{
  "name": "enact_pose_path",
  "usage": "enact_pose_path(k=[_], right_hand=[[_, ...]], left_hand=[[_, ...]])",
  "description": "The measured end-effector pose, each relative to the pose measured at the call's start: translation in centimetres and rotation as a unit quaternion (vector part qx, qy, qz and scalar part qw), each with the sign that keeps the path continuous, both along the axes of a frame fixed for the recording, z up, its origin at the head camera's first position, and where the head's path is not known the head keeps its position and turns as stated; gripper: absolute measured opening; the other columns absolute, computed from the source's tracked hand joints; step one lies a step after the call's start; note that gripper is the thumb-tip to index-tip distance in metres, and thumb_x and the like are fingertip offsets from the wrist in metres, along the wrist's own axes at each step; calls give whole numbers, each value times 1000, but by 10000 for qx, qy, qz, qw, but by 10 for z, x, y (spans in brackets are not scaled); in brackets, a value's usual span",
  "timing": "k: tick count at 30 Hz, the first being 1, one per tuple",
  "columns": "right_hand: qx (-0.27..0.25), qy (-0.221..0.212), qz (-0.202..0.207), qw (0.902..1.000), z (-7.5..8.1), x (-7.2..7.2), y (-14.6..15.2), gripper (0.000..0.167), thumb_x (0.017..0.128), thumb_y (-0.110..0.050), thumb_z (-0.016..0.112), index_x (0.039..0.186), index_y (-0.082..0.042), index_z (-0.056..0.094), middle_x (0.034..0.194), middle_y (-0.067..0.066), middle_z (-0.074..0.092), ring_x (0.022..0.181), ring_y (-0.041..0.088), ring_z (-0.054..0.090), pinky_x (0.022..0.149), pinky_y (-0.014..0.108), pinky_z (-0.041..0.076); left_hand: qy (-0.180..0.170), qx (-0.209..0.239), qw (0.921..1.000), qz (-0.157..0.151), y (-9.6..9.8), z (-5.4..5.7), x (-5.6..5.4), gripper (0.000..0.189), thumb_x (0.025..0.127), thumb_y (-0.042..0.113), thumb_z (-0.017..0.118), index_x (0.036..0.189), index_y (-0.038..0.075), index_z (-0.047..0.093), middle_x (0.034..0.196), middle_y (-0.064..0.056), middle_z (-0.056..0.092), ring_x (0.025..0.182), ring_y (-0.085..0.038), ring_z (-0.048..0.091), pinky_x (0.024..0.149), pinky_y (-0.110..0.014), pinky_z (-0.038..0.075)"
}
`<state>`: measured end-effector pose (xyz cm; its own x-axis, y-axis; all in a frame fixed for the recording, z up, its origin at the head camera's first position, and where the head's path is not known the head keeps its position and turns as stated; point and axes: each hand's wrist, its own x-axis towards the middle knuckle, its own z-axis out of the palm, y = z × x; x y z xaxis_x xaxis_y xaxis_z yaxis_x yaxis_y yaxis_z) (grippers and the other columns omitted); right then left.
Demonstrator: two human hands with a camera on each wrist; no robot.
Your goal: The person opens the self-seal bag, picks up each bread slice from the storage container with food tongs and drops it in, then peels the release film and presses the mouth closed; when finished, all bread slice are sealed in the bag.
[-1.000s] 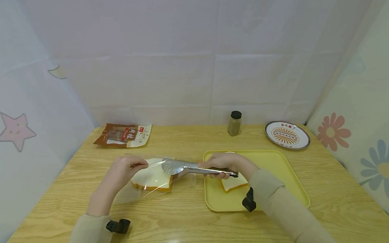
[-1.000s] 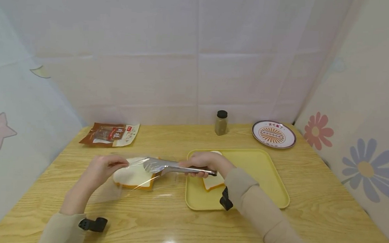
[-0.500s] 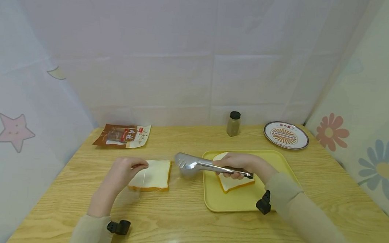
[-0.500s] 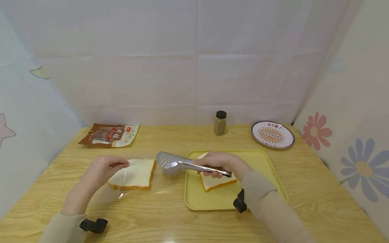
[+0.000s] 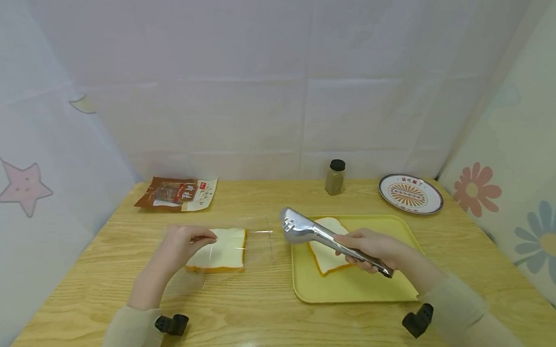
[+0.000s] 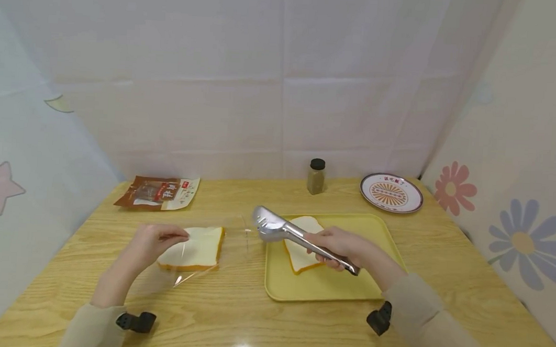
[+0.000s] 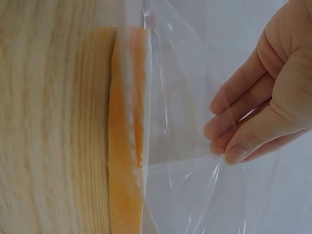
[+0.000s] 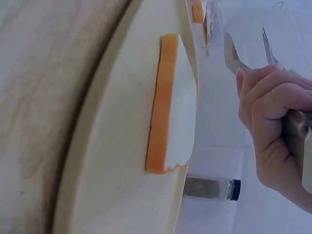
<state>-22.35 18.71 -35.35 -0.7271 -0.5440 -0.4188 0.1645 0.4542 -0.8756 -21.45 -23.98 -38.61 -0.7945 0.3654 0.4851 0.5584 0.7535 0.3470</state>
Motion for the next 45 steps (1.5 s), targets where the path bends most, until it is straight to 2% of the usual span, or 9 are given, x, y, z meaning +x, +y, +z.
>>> enact_pose_path(k=[9, 18, 20, 29, 39, 45], right_hand=[[-188, 145, -530, 9983, -2, 39, 35, 58, 99, -46, 42, 115, 9, 49, 69, -1, 53, 41, 3, 41, 38, 16, 37], [-49, -54, -1060, 9943, -2, 66, 62, 64, 99, -50, 37, 126, 8, 43, 73, -2, 53, 44, 2, 42, 42, 19, 41], [-63, -94, -1118, 9937, -4, 71, 66, 65, 100, -50, 36, 127, 9, 42, 74, -2, 53, 44, 3, 42, 42, 19, 41], [-171, -339, -1175, 9923, -8, 90, 79, 64, 99, -50, 36, 124, 9, 44, 76, -2, 54, 45, 2, 44, 43, 18, 43], [-222, -671, -1305, 9889, -16, 106, 93, 58, 100, -49, 35, 118, 4, 50, 74, -3, 55, 45, 1, 45, 43, 17, 42], [-169, -729, -1344, 9881, -22, 113, 96, 59, 100, -49, 34, 119, 4, 51, 76, -2, 56, 45, 2, 44, 44, 18, 41]], left_hand=[[94, 106, 9998, -151, -3, 1, 1, 9, 78, 6, 74, 85, 11, 76, 83, 0, 74, 71, -12, 69, 62, -22, 56], [-181, 308, 9992, -178, -6, 6, 2, 11, 79, 5, 72, 88, 10, 76, 86, -2, 74, 77, -16, 70, 67, -25, 58], [-210, 330, 9991, -170, -7, 6, 2, 11, 80, 5, 72, 88, 10, 76, 87, -2, 74, 77, -16, 70, 67, -24, 58], [135, 433, 9985, -305, -10, 5, 2, 11, 76, 2, 74, 86, 8, 75, 84, -3, 74, 73, -15, 70, 63, -23, 57], [54, 456, 9985, -285, -13, 7, 2, 12, 77, 0, 73, 85, 8, 75, 85, -3, 74, 76, -17, 70, 66, -24, 58], [-34, 196, 9994, -299, -8, 4, -1, 10, 76, 4, 75, 84, 11, 76, 83, -2, 74, 73, -14, 70, 64, -22, 57]])
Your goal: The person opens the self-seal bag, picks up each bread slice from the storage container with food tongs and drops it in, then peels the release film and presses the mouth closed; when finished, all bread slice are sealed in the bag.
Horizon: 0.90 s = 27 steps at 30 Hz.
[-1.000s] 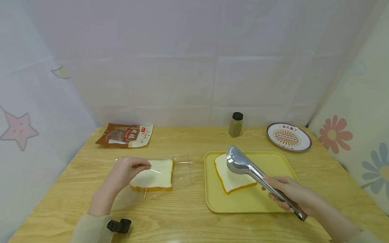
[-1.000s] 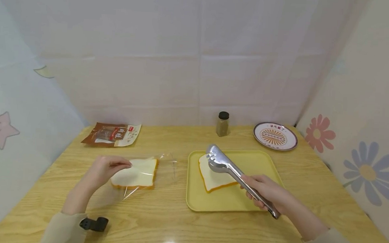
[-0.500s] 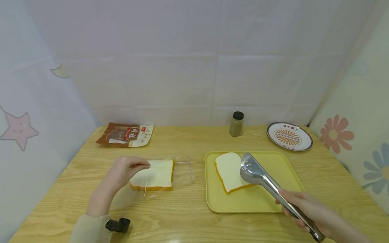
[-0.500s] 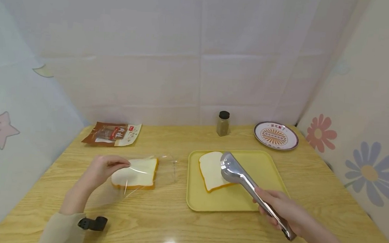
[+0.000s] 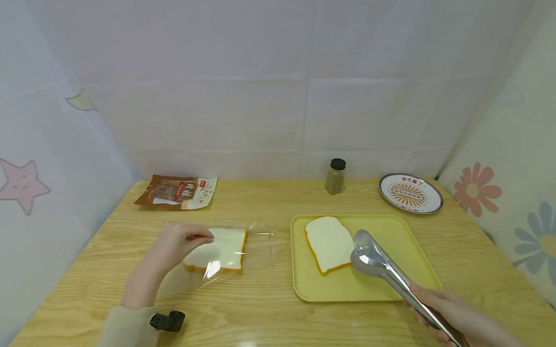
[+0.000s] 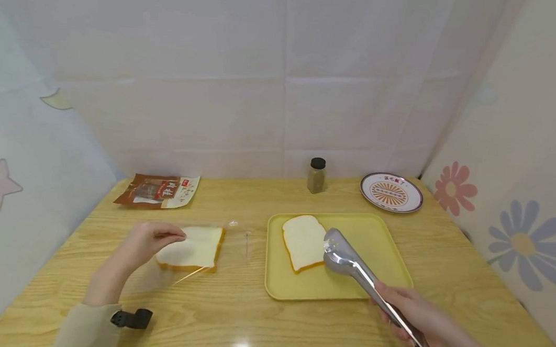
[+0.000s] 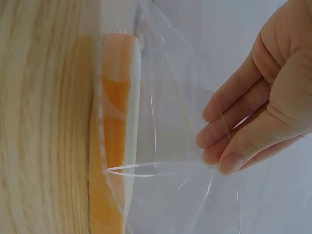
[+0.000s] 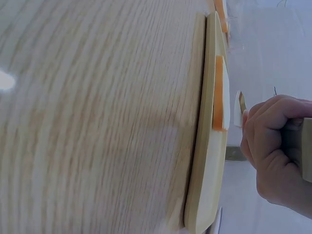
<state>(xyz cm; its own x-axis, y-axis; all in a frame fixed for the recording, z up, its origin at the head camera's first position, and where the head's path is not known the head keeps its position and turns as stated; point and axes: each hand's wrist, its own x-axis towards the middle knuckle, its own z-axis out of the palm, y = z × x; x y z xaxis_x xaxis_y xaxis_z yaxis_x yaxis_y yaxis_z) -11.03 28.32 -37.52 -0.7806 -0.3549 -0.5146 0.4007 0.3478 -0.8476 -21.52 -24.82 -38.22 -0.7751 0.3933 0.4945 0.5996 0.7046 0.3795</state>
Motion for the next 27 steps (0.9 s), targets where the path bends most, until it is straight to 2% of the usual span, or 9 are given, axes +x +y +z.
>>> enact_pose_path(k=[9, 20, 27], right_hand=[[-315, -257, 133, 9991, -4, 7, 3, 57, 101, -49, 32, 117, 2, 52, 75, -2, 56, 45, 2, 44, 43, 18, 41], [-1002, -385, 266, 9939, -17, 23, 0, 44, 104, -40, 29, 91, -7, 55, 67, -5, 53, 47, 2, 47, 44, 16, 39], [-1099, -377, 274, 9928, -22, 27, -6, 44, 104, -39, 29, 86, -9, 55, 60, -8, 50, 46, 2, 45, 43, 17, 34]], left_hand=[[-283, -254, 9992, 143, 6, -3, 0, 8, 80, 10, 73, 87, 10, 76, 85, -1, 74, 74, -13, 70, 65, -23, 57], [-515, -253, 9982, 148, 11, -3, 1, 9, 82, 11, 71, 89, 11, 76, 87, -1, 74, 77, -14, 69, 68, -25, 57], [-701, -248, 9971, 161, 13, -1, 2, 10, 84, 12, 70, 91, 10, 76, 89, -1, 74, 79, -15, 70, 69, -25, 57]])
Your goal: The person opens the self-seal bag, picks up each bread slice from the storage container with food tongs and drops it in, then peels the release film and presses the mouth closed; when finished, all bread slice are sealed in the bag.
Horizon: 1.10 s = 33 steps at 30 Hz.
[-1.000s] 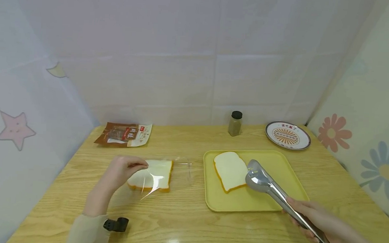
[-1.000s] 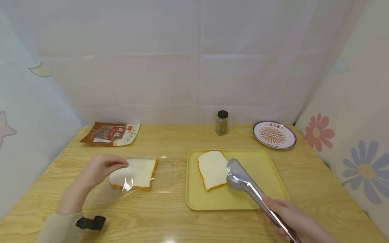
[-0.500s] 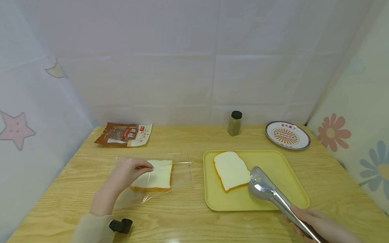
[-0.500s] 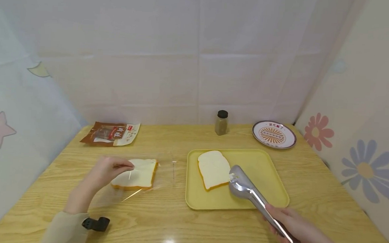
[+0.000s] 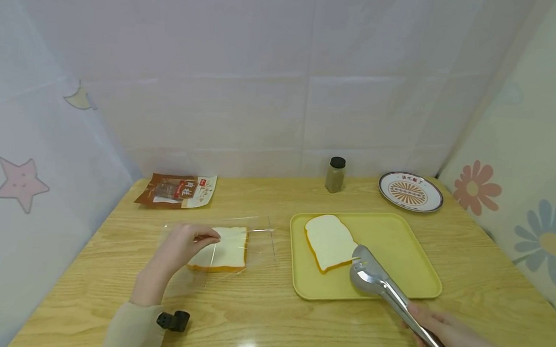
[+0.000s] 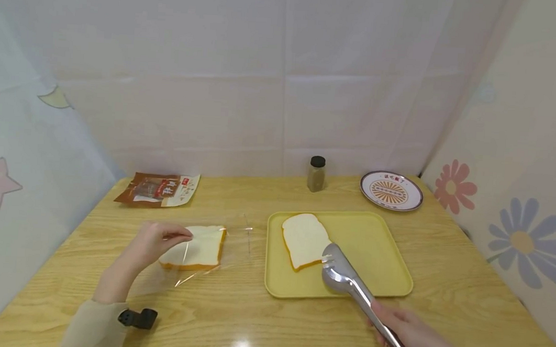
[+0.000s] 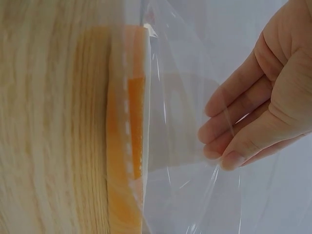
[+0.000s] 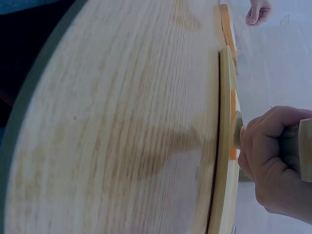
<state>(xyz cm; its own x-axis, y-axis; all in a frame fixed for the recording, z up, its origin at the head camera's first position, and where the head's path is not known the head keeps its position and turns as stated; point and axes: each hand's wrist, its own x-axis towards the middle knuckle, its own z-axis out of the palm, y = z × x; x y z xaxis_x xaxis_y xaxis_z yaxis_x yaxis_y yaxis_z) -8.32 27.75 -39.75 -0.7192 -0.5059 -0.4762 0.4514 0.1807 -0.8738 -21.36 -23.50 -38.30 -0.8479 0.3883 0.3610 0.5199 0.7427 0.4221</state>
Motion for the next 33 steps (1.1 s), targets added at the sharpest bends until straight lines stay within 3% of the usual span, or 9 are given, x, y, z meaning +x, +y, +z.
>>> enact_pose_path(k=[7, 13, 17, 21, 26, 33], right_hand=[[-516, 56, 300, 9982, -5, -2, -5, 42, 105, -33, 26, 91, -7, 55, 65, -7, 53, 48, 0, 47, 41, 18, 25], [-336, 45, 187, 9992, -5, -3, -13, 42, 104, -36, 29, 87, -7, 54, 61, -8, 51, 46, 0, 46, 42, 18, 30], [-231, 319, 136, 9991, -9, -6, -18, 42, 104, -35, 29, 92, -5, 56, 66, -7, 54, 45, -1, 46, 42, 16, 35], [-176, 393, 83, 9990, -12, -10, -22, 43, 104, -36, 29, 86, -7, 55, 61, -8, 53, 42, -1, 46, 41, 16, 37], [-113, 501, -15, 9987, -10, -15, -26, 43, 104, -36, 29, 97, -1, 53, 68, -5, 54, 44, 0, 46, 40, 15, 39], [356, 348, -276, 9984, -8, -23, -35, 50, 102, -45, 34, 107, 1, 53, 71, -5, 52, 46, 0, 44, 41, 15, 40]], left_hand=[[81, 23, 10000, -40, -1, -1, -1, 9, 83, 11, 70, 90, 9, 75, 87, -1, 74, 77, -14, 69, 67, -24, 57], [79, 83, 9999, -56, -1, -1, 0, 9, 84, 11, 70, 90, 9, 75, 87, -2, 74, 76, -14, 69, 67, -23, 57], [75, 92, 9999, -29, -1, 0, 0, 9, 84, 12, 70, 90, 9, 75, 87, -2, 74, 76, -14, 70, 67, -23, 57], [79, 102, 9999, -24, -2, -1, -1, 9, 84, 12, 70, 90, 10, 76, 87, -1, 74, 76, -14, 70, 67, -23, 57], [216, 157, 9996, -3, -3, -1, -3, 8, 83, 11, 70, 89, 10, 76, 86, 0, 74, 75, -12, 69, 66, -22, 57], [212, 136, 9997, -10, -3, -3, -3, 8, 82, 11, 71, 89, 10, 76, 86, 0, 74, 75, -13, 70, 66, -21, 57]])
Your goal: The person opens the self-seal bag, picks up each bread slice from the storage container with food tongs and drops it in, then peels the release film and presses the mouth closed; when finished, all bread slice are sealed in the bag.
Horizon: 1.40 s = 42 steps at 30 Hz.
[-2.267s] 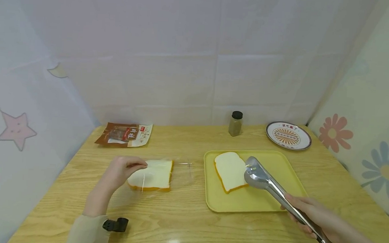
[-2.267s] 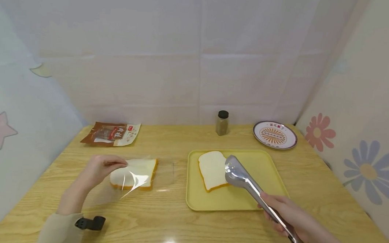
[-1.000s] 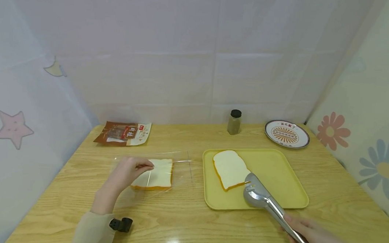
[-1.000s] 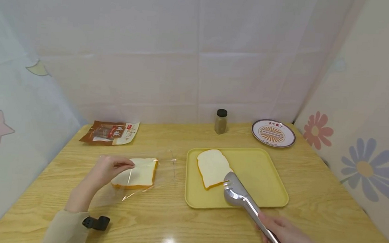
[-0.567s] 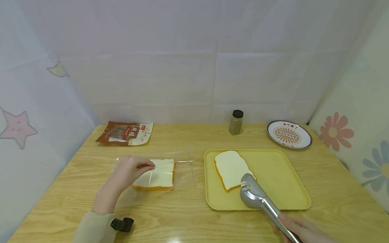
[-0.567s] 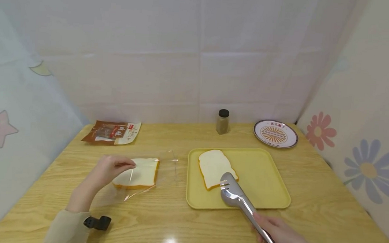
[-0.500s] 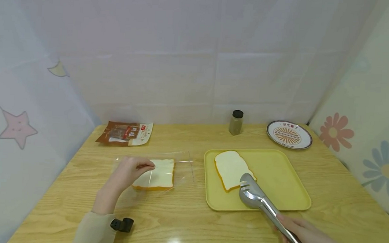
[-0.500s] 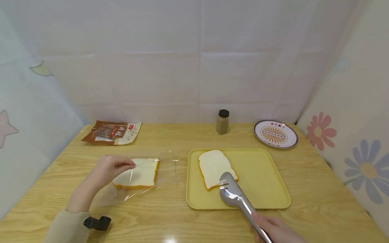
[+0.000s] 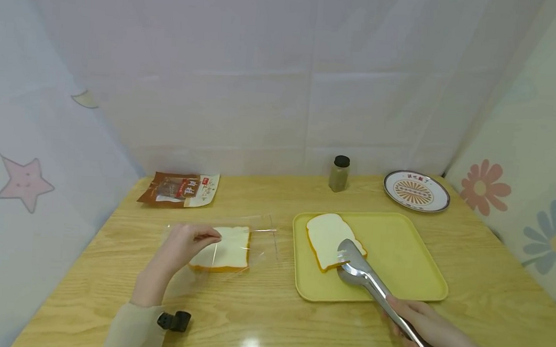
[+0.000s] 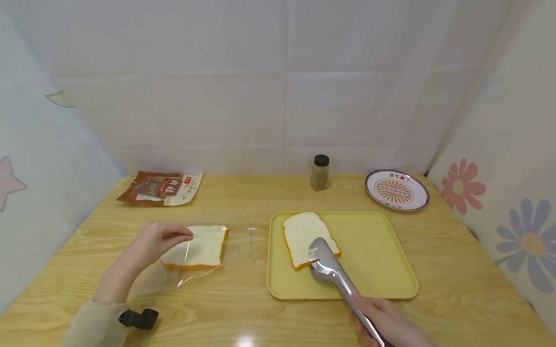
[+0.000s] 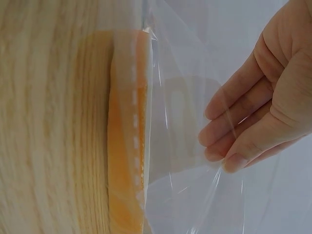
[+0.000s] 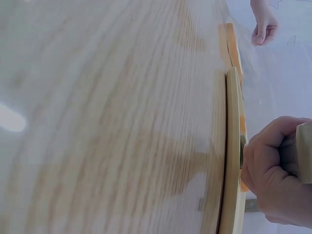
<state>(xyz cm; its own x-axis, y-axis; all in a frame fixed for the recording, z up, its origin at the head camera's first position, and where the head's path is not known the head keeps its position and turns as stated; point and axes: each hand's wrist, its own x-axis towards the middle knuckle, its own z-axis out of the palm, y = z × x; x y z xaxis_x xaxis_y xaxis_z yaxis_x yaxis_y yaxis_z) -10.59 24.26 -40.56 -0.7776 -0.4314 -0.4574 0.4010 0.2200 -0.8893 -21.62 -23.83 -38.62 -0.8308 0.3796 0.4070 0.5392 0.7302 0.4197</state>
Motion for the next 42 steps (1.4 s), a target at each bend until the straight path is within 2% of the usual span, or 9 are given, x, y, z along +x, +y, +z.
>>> enact_pose_path(k=[4, 9, 18, 30, 36, 42], right_hand=[[9, 48, -44, 10000, 1, -6, -5, 54, 101, -46, 34, 113, 4, 52, 71, -5, 52, 46, 0, 44, 42, 15, 41], [-172, -8, -9, 9999, 0, -13, -12, 54, 101, -47, 35, 110, 4, 49, 69, -6, 52, 46, 0, 43, 41, 16, 40], [-101, 110, -155, 9998, -1, -23, -25, 53, 98, -49, 39, 104, 2, 48, 72, -6, 49, 46, 0, 40, 42, 15, 38], [-129, 193, -200, 9995, -1, -34, -33, 55, 99, -47, 40, 109, 7, 46, 71, -4, 50, 46, 0, 41, 41, 15, 39], [-230, 260, -156, 9993, -1, -40, -37, 49, 100, -45, 40, 100, 3, 48, 69, -5, 49, 44, 0, 41, 39, 15, 39], [-63, 217, -316, 9992, 1, -45, -39, 49, 100, -44, 42, 106, 5, 46, 70, -4, 50, 44, -1, 41, 39, 14, 40]], left_hand=[[-112, 28, 9999, 33, 0, -1, 1, 8, 83, 12, 70, 89, 11, 76, 86, 1, 74, 75, -12, 70, 67, -21, 56], [-229, 35, 9997, 95, 0, -2, 1, 9, 84, 14, 70, 90, 12, 76, 88, 2, 74, 77, -12, 70, 67, -21, 56], [-192, 25, 9998, 77, 1, -2, 0, 9, 83, 13, 70, 90, 11, 76, 87, 1, 74, 76, -12, 70, 67, -22, 57], [-144, 45, 9999, 2, 0, -3, 0, 8, 83, 11, 70, 89, 10, 76, 87, 0, 74, 75, -12, 70, 66, -21, 57], [-185, 44, 9998, 20, 0, -2, 1, 9, 84, 11, 70, 90, 10, 76, 88, 0, 74, 76, -13, 70, 66, -21, 57], [-173, 27, 9998, 67, 1, -1, 2, 9, 84, 12, 70, 90, 11, 76, 88, 1, 74, 76, -13, 70, 66, -22, 57]])
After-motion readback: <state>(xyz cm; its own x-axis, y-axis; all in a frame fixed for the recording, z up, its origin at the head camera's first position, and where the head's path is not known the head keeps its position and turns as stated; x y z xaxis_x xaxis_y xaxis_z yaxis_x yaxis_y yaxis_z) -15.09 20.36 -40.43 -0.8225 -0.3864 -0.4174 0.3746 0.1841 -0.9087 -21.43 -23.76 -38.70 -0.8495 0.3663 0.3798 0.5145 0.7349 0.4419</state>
